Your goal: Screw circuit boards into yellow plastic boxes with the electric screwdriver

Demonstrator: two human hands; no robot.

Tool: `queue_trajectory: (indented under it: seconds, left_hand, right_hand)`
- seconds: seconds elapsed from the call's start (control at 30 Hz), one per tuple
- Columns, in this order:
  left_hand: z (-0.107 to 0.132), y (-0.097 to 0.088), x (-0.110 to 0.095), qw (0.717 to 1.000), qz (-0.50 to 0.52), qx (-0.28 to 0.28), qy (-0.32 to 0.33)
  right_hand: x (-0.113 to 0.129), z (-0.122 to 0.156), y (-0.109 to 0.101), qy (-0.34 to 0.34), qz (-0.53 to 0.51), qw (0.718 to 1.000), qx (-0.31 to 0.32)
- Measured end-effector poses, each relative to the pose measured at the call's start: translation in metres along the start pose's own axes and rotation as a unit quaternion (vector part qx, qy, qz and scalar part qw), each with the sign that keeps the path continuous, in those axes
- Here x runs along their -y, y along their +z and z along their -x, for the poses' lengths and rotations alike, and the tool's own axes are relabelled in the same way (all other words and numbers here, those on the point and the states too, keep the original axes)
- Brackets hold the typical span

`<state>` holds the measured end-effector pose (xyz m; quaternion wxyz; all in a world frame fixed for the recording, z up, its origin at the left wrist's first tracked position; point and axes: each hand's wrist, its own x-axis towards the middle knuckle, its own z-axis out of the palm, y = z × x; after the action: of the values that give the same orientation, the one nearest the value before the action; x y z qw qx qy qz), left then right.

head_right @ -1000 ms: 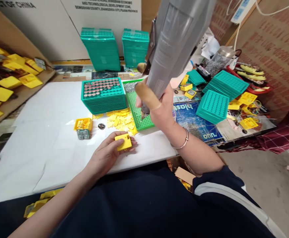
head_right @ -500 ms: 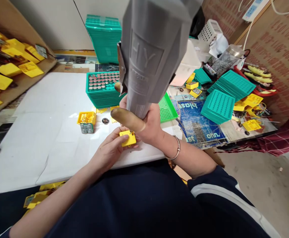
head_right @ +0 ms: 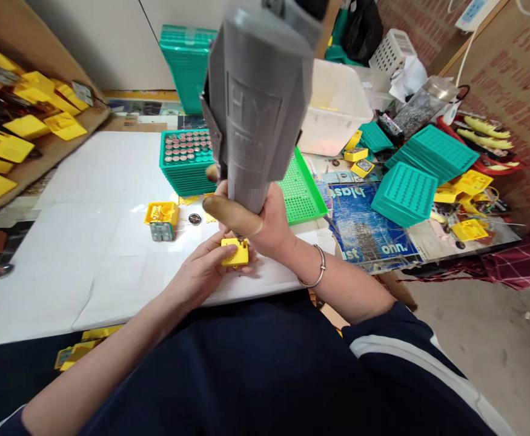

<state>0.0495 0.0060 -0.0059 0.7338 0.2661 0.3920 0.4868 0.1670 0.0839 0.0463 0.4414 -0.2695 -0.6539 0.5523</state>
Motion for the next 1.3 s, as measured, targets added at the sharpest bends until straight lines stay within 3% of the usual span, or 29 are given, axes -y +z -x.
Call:
queue_trajectory:
  seconds: [0.1, 0.2, 0.3, 0.37, 0.47, 0.53, 0.57, 0.6, 0.63, 0.67, 0.7, 0.73, 0.77, 0.83, 0.9, 0.97, 1.1, 1.2, 1.3]
  left_hand:
    - [-0.004, 0.005, 0.000, 1.000, -0.019, -0.004, -0.001]
    - [0.002, 0.007, -0.005, 0.998, -0.057, -0.022, -0.007]
    - [0.035, -0.010, -0.022, 0.985, -0.170, -0.027, -0.029]
    - [0.073, -0.034, -0.039, 0.948, -0.313, 0.020, -0.055]
    - [0.132, -0.077, -0.063, 0.860, -0.476, 0.104, -0.149]
    - [0.154, -0.099, -0.077, 0.839, -0.528, 0.019, -0.129]
    - [0.158, -0.105, -0.083, 0.828, -0.550, -0.021, -0.105]
    - [0.155, -0.109, -0.090, 0.814, -0.574, -0.053, -0.073]
    - [0.146, -0.111, -0.096, 0.795, -0.599, -0.086, -0.019]
    - [0.133, -0.112, -0.102, 0.768, -0.627, -0.119, 0.047]
    - [0.116, -0.112, -0.109, 0.731, -0.657, -0.140, 0.121]
    - [0.097, -0.112, -0.114, 0.690, -0.683, -0.145, 0.190]
    - [0.076, -0.113, -0.120, 0.652, -0.708, -0.138, 0.234]
    - [0.037, -0.116, -0.128, 0.597, -0.748, -0.089, 0.276]
    - [0.008, -0.121, -0.133, 0.560, -0.782, -0.018, 0.273]
    - [-0.010, -0.126, -0.134, 0.531, -0.812, 0.040, 0.238]
    - [-0.014, -0.134, -0.136, 0.520, -0.828, 0.063, 0.197]
    - [0.000, -0.133, -0.139, 0.546, -0.812, 0.040, 0.204]
    - [0.015, -0.124, -0.134, 0.571, -0.794, -0.010, 0.208]
  right_hand:
    - [0.012, 0.000, 0.001, -0.034, -0.060, 0.997, 0.044]
    - [0.026, -0.001, -0.001, -0.089, -0.049, 0.992, 0.077]
    - [0.029, -0.008, -0.015, -0.187, -0.039, 0.981, -0.032]
    - [0.025, -0.015, -0.033, -0.221, 0.029, 0.964, -0.148]
    - [0.019, -0.017, -0.059, -0.294, 0.180, 0.894, -0.287]
    - [0.020, -0.011, -0.065, -0.402, 0.261, 0.807, -0.346]
    - [0.021, -0.007, -0.062, -0.461, 0.288, 0.765, -0.347]
    - [0.022, -0.004, -0.055, -0.497, 0.308, 0.747, -0.316]
    - [0.022, -0.002, -0.044, -0.507, 0.325, 0.756, -0.255]
    - [0.020, -0.001, -0.031, -0.488, 0.343, 0.784, -0.173]
    - [0.016, -0.003, -0.017, -0.419, 0.372, 0.825, -0.072]
    - [0.010, -0.008, -0.002, -0.337, 0.418, 0.844, 0.007]
    - [0.003, -0.014, 0.012, -0.262, 0.473, 0.838, 0.067]
    - [-0.015, -0.029, 0.034, -0.129, 0.570, 0.793, 0.172]
    - [-0.030, -0.043, 0.046, -0.066, 0.615, 0.750, 0.236]
    - [-0.039, -0.049, 0.051, -0.050, 0.626, 0.732, 0.265]
    - [-0.038, -0.048, 0.045, -0.041, 0.620, 0.744, 0.246]
    - [-0.028, -0.047, 0.038, -0.050, 0.622, 0.758, 0.188]
    - [-0.018, -0.046, 0.033, -0.102, 0.624, 0.761, 0.146]
